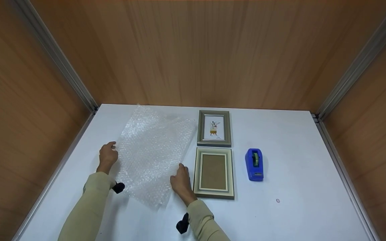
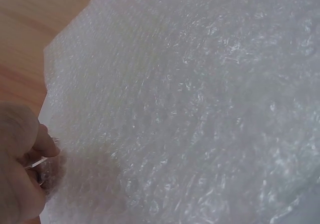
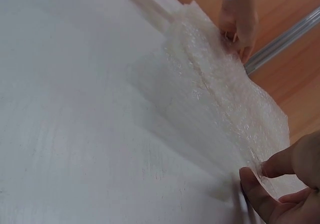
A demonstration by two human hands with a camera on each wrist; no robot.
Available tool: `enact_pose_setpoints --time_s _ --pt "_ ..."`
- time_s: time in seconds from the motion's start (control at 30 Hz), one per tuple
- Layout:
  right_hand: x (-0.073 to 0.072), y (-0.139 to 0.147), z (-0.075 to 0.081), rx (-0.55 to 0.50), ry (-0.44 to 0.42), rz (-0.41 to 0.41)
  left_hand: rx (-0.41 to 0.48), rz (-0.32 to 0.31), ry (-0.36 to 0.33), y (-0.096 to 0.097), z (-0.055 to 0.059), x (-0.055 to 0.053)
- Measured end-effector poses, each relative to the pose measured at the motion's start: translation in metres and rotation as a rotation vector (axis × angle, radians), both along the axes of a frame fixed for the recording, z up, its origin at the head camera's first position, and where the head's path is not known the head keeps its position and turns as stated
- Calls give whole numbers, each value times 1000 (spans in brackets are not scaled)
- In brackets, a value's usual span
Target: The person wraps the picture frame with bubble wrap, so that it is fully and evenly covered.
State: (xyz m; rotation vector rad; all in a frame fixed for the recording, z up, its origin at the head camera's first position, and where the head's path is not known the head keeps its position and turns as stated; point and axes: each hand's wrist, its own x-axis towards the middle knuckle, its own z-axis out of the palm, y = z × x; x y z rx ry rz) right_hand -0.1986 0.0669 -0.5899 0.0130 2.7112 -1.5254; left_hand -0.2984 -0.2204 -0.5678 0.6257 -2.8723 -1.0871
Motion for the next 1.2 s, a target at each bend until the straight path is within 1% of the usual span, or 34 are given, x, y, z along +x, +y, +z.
enact_pose_setpoints --time_s 0.17,0.33,0.4,0.53,0.63,0.77,0.87,1.0,1.2 --pt "-1 0 2 -3 -38 8 -4 15 -33 1 -1 0" --pt "-2 2 1 4 -40 9 -41 9 -62 1 -1 3" --pt "-2 4 2 2 -38 4 -62 11 -54 1 -1 5" --pt "-3 6 6 1 -37 -7 -118 38 1 2 1 5" --pt "-3 10 11 35 -21 -6 -152 60 60 7 6 4" --pt "-3 15 18 76 18 0 -168 66 146 16 14 2" --pt "-5 20 21 61 27 -2 -163 56 206 25 20 1" --pt "-9 29 24 -7 47 2 -136 34 270 38 27 0" --pt "-13 45 32 -70 50 -12 -75 -19 316 58 35 2"
